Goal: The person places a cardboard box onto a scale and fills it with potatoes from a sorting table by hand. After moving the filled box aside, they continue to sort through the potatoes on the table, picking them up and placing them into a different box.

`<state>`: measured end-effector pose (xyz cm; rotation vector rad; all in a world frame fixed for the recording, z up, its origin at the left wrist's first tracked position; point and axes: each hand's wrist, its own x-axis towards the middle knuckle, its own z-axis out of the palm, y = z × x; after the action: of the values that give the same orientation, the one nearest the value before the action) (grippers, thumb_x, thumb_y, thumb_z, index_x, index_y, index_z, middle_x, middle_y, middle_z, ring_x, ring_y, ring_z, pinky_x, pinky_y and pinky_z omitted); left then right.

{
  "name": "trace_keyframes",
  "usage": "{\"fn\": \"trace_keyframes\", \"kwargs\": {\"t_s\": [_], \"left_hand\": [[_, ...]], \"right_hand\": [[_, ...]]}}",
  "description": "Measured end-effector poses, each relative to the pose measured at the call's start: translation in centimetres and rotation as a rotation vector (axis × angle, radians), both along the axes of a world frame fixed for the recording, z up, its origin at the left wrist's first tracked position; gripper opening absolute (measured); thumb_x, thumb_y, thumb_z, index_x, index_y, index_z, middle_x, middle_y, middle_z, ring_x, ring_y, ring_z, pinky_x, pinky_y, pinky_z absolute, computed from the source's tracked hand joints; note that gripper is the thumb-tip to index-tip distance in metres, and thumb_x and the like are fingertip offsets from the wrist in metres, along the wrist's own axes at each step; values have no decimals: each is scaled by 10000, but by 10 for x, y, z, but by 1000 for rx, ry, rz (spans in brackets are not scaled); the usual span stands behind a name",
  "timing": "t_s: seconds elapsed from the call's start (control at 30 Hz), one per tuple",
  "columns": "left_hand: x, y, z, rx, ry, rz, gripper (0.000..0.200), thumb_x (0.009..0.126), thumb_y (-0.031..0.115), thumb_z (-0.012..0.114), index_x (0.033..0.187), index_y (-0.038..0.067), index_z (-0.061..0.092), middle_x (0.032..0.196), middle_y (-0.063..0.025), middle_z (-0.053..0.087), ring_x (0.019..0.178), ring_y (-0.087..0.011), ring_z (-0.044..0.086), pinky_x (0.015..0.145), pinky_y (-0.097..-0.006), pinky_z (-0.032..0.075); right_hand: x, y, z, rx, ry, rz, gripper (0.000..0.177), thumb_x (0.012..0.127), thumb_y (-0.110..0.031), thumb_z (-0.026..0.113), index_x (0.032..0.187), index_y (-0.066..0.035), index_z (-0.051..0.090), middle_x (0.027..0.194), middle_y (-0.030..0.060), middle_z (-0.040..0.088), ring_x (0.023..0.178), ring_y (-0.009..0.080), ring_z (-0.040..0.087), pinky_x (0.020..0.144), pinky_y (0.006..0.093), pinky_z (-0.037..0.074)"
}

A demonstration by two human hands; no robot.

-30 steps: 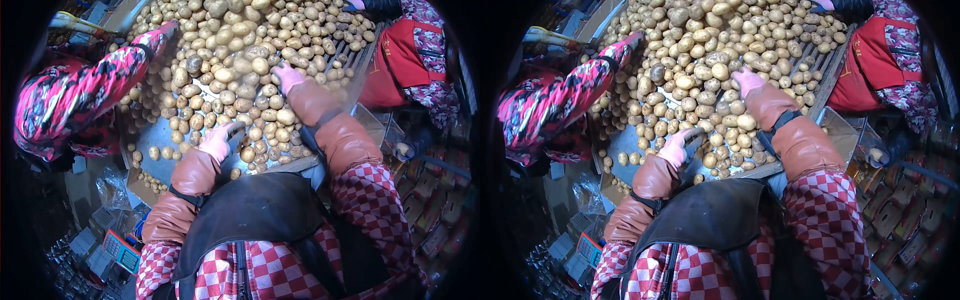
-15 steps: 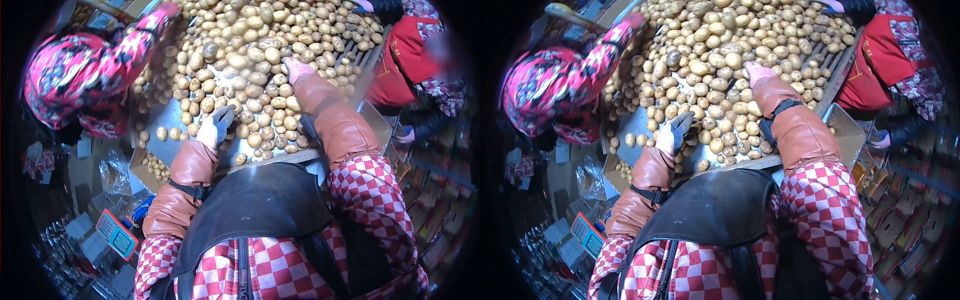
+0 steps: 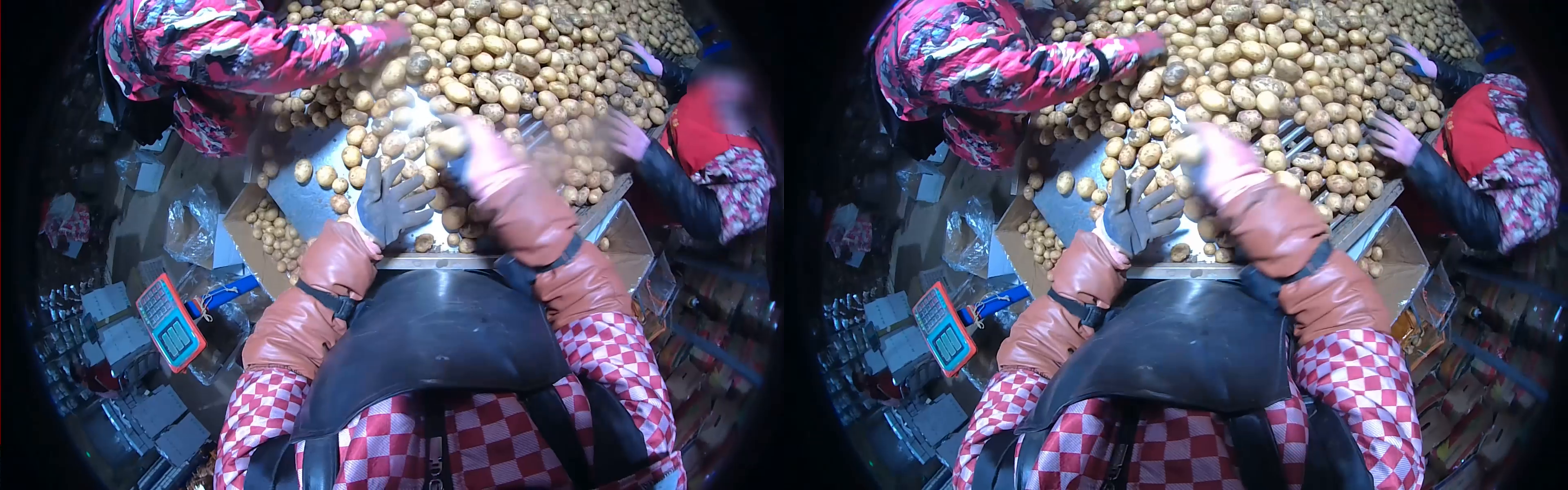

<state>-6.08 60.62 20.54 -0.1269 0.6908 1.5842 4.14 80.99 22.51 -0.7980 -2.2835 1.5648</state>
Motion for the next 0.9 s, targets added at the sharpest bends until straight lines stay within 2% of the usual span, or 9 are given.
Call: {"fn": "trace_keyframes", "kwargs": {"t_s": [0.07,0.13,0.2,0.27,0.4,0.47,0.57,0.73,0.9], "left_hand": [[-9,-2,-16,287,-223,-19,769,924,579,570,1489,137,293,1398,-150,481,1321,-319,457,1049,-523,425],[-8,-38,-13,144,929,103,693,862,11,714,1450,129,367,1305,-108,559,1202,-238,562,987,-367,503],[-17,-72,-37,255,1110,259,575,909,143,683,1421,137,418,1270,-137,573,1120,-263,603,882,-354,557],[-42,-118,-19,206,-67,245,500,945,292,625,1392,140,460,1252,-163,572,1050,-277,617,793,-324,573],[-92,-215,-22,82,40,363,495,958,353,606,1381,131,476,1226,-156,576,1045,-276,636,701,-386,610],[-121,-294,-120,-350,1210,363,570,931,256,650,1435,131,415,1261,-199,566,997,-292,624,833,-366,562],[-145,-276,-105,-1182,1162,-38,693,852,135,742,1441,9,399,1294,-225,569,1164,-286,576,983,-400,460],[-99,-175,-85,-661,975,184,469,878,91,690,1324,60,550,1217,-190,615,1146,-235,582,970,-330,461],[-66,-83,-35,-403,1778,-217,300,899,207,642,1177,94,661,1226,-169,620,1131,-327,593,984,-399,464]], "right_hand": [[-15,-64,40,292,-138,361,685,749,-132,763,1378,-92,495,1153,213,637,1102,371,613,961,420,493],[-25,-114,14,502,-20,426,764,744,-179,798,1411,-73,442,1315,220,543,1216,384,531,1040,429,436],[-29,-125,10,421,119,572,738,785,-227,769,1421,-64,431,1373,219,496,1265,378,493,1075,424,405],[-25,-130,8,399,81,591,695,821,-301,741,1417,-89,451,1343,211,527,1232,375,521,1050,421,427],[16,-89,23,193,-503,57,451,885,-309,688,1287,-120,610,1083,191,684,1008,349,655,889,412,518],[68,-36,-39,407,-501,-230,513,877,-315,673,1315,-72,563,1092,191,675,1022,352,643,902,428,506],[83,-14,-51,528,-870,-244,455,880,-289,637,1264,-63,545,1164,219,635,1062,377,626,926,466,490],[59,-14,-69,499,-1021,-409,329,894,-227,577,1193,-91,557,1206,237,589,1089,407,612,919,488,502],[78,-20,-76,547,-923,-392,372,840,-234,667,1193,-167,568,1251,195,555,1102,381,597,896,475,505]]}}
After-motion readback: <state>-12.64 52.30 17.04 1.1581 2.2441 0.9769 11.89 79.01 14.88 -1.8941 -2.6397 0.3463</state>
